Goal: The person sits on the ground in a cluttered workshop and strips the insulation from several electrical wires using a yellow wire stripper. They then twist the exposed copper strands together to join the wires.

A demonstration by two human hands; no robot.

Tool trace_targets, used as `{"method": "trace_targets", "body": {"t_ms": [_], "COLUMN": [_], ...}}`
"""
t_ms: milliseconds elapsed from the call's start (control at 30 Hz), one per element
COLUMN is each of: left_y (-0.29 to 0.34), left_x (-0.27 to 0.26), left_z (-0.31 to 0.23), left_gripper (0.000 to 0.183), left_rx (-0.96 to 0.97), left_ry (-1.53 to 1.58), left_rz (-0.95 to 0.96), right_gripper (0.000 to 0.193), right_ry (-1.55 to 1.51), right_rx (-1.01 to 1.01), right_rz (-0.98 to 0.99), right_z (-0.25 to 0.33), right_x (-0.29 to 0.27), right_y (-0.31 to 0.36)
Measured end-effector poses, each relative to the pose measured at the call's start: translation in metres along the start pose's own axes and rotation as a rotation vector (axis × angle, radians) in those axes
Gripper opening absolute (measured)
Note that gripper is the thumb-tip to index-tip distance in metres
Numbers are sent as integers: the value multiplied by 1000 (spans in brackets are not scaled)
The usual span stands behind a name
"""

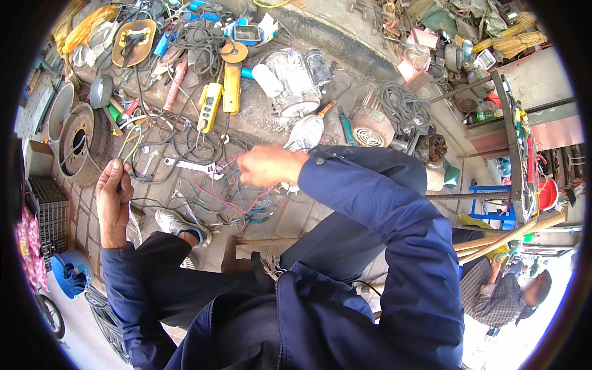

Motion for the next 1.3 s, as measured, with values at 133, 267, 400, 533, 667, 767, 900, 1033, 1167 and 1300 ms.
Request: {"method": "trace_targets", "body": {"t_ms": [133, 267, 400, 533, 667, 767, 900, 1033, 1167, 1300], "left_y": [0, -4, -6, -10, -15, -22, -30, -31, -35, -36], "left_x": [5, 11, 18, 19, 14, 11, 6, 0, 5, 4], "left_z": [-2, 0, 2, 2, -3, -8, -6, -7, -3, 2], "left_gripper": [24, 25, 24, 25, 27, 26, 28, 28, 31, 32], "left_rx": [13, 6, -17, -17, -59, -78, -85, -44, -12, -11], "left_ry": [4, 1, -9, -38, -64, -5, -59, -156, -55, -40], "left_rz": [25, 14, 14, 8, -13, -19, -54, -67, -18, -26], "right_gripper": [33, 40, 41, 39, 33, 35, 24, 24, 25, 25], "right_ry": [-15, 50, -142, -117, 116, 563, -17, -63, -190, -301], "right_rx": [300, 742, 1070, 1016, 826, 668, 995, 892, 934, 950], "right_rz": [-381, -541, -475, -415, -436, -131, -455, -516, -600, -684], "right_z": [-92, -210, -307, -363, -419, -470, -514, -485, -464, -457], "right_x": [-87, -122, -84, -33, 0, 31, 33, 18, 4, -9], "right_y": [8, 22, 31, 6, -35, -62, -72, -110, -125, -118]}}
Point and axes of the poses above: each hand's wrist, its own y-axis away from the middle knuckle, its own x-axis out of the palm, z = x × y, the point moved 5 cm from there along -y, towards the middle knuckle, and after that the axes turned 8 degrees about x, right-handed, at the moved point
